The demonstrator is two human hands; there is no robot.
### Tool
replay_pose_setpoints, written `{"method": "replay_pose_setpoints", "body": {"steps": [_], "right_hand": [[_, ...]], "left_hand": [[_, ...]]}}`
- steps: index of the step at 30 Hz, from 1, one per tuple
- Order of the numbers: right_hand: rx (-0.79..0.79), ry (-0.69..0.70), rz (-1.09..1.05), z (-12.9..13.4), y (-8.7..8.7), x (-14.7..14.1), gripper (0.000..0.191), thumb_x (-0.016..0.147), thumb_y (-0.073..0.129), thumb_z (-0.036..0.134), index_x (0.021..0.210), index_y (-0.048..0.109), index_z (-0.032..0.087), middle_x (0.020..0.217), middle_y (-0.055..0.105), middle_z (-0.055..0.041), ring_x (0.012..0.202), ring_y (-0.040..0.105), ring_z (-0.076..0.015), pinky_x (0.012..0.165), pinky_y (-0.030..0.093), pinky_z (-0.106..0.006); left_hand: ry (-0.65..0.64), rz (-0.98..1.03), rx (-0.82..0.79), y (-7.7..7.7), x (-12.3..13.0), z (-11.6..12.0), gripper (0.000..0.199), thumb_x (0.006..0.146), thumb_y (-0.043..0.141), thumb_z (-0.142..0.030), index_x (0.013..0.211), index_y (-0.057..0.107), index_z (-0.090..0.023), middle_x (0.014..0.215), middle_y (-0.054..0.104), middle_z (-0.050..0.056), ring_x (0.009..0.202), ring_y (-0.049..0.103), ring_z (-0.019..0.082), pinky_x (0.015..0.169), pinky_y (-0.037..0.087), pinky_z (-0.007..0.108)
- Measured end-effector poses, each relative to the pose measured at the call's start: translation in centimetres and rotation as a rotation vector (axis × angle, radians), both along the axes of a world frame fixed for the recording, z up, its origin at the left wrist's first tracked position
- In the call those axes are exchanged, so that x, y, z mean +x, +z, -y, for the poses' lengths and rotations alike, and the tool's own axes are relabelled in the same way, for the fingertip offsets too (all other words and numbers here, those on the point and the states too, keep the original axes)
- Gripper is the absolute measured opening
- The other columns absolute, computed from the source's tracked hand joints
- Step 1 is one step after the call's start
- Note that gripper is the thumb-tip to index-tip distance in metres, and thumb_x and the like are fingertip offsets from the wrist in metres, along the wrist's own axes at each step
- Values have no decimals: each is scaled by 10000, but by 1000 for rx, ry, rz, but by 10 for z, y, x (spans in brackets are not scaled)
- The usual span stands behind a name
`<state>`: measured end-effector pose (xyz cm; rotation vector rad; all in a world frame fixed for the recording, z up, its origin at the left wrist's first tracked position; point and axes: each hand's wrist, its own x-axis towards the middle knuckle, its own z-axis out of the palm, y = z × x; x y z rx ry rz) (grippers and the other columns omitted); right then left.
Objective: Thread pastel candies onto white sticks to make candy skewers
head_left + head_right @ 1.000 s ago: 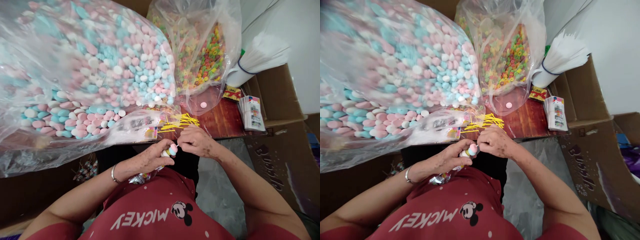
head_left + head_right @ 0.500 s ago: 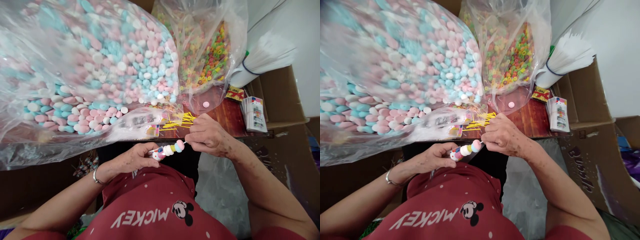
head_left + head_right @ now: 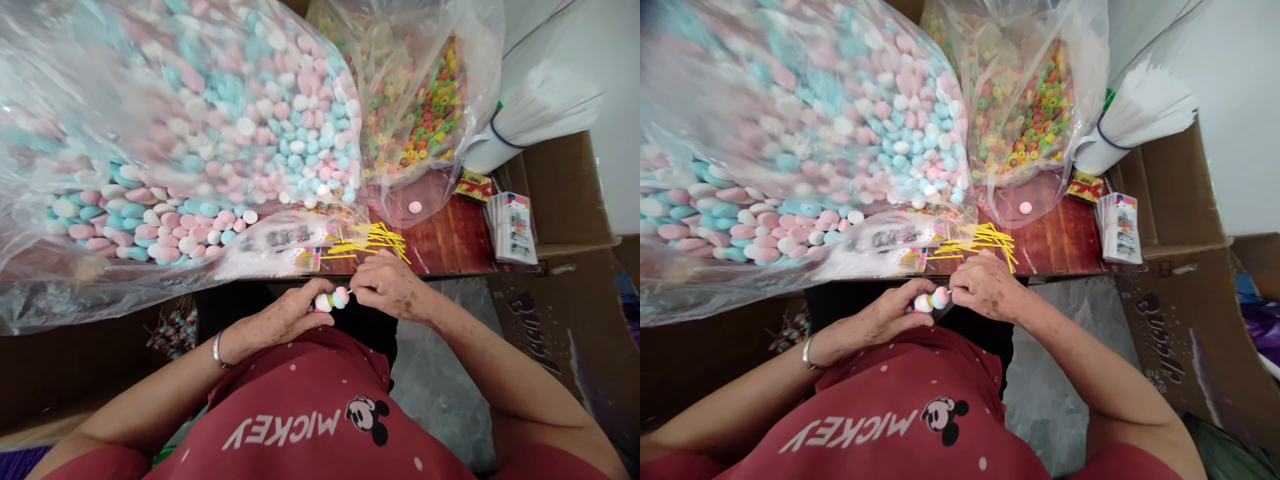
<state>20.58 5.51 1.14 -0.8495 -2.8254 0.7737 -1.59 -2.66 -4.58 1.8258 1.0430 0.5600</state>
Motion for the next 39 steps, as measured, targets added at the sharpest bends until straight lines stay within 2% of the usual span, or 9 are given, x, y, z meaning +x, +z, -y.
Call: {"method": "replay_pose_setpoints", "body": {"steps": [4, 8, 12, 16, 20, 26, 33, 36, 39], "right_hand": [[-2, -13, -78, 4, 2, 3, 268, 872, 474, 184, 661, 639, 173, 610, 585, 13, 622, 454, -114, 680, 257, -289], [-56, -207, -214, 11, 14, 16, 258, 909, 471, 216, 718, 641, 179, 628, 572, 20, 617, 478, -105, 682, 307, -275], [-310, -559, -439, 27, 6, 22, 221, 906, 506, 298, 805, 672, 194, 637, 560, 22, 564, 469, -101, 596, 354, -251], [-643, -741, -706, 46, -21, 5, 246, 888, 520, 358, 882, 689, 179, 528, 467, 50, 467, 416, -91, 486, 331, -232], [-727, -762, -791, 60, -35, -21, 247, 877, 547, 385, 860, 681, 178, 527, 437, 56, 459, 359, -80, 453, 305, -220], [-497, -630, -674, 68, -33, -41, 199, 903, 516, 308, 836, 659, 188, 631, 561, 25, 554, 470, -96, 536, 385, -207], [263, -491, -430, 67, -42, -47, 262, 917, 426, 168, 741, 621, 178, 519, 553, 9, 468, 424, -102, 549, 335, -251], [44, -574, -488, 70, -44, -48, 245, 915, 427, 223, 741, 595, 181, 514, 495, 26, 475, 410, -97, 514, 309, -245], [-584, -666, -617, 74, -46, -52, 239, 910, 452, 339, 767, 572, 190, 477, 398, 72, 425, 339, -75, 435, 246, -221]], "left_hand": [[9, -77, 171, 15, 1, 0, 602, 872, 641, -374, 1378, 359, -209, 1117, 661, 121, 931, 655, 240, 791, 535, 374], [187, -124, 582, 78, -11, 14, 469, 856, 652, -226, 1301, 509, -208, 1092, 694, 141, 996, 656, 291, 858, 527, 463], [-119, 68, 455, 114, -19, 32, 246, 815, 651, -111, 1034, 646, -221, 745, 709, 37, 668, 640, 183, 651, 536, 309], [420, 317, 132, 84, -7, 23, 75, 879, 610, -205, 946, 641, -217, 776, 682, 32, 672, 616, 145, 613, 503, 259], [859, 852, -79, 66, 6, -13, 415, 720, 780, -473, 999, 641, -201, 1006, 714, 80, 950, 675, 221, 815, 549, 324], [991, 1143, -96, 84, 15, -55, 321, 668, 833, -367, 832, 658, -153, 717, 699, 20, 683, 695, 172, 685, 568, 292], [976, 1227, -242, 72, 17, -70, 305, 660, 836, -276, 801, 599, -143, 577, 575, -52, 459, 575, 95, 441, 469, 196], [991, 1229, -257, 64, 16, -73, 308, 660, 837, -277, 787, 594, -138, 583, 576, -49, 447, 562, 88, 420, 453, 191], [1001, 1225, -263, 58, 14, -75, 292, 676, 830, -286, 779, 602, -136, 595, 594, -42, 455, 574, 88, 425, 460, 191]]}}
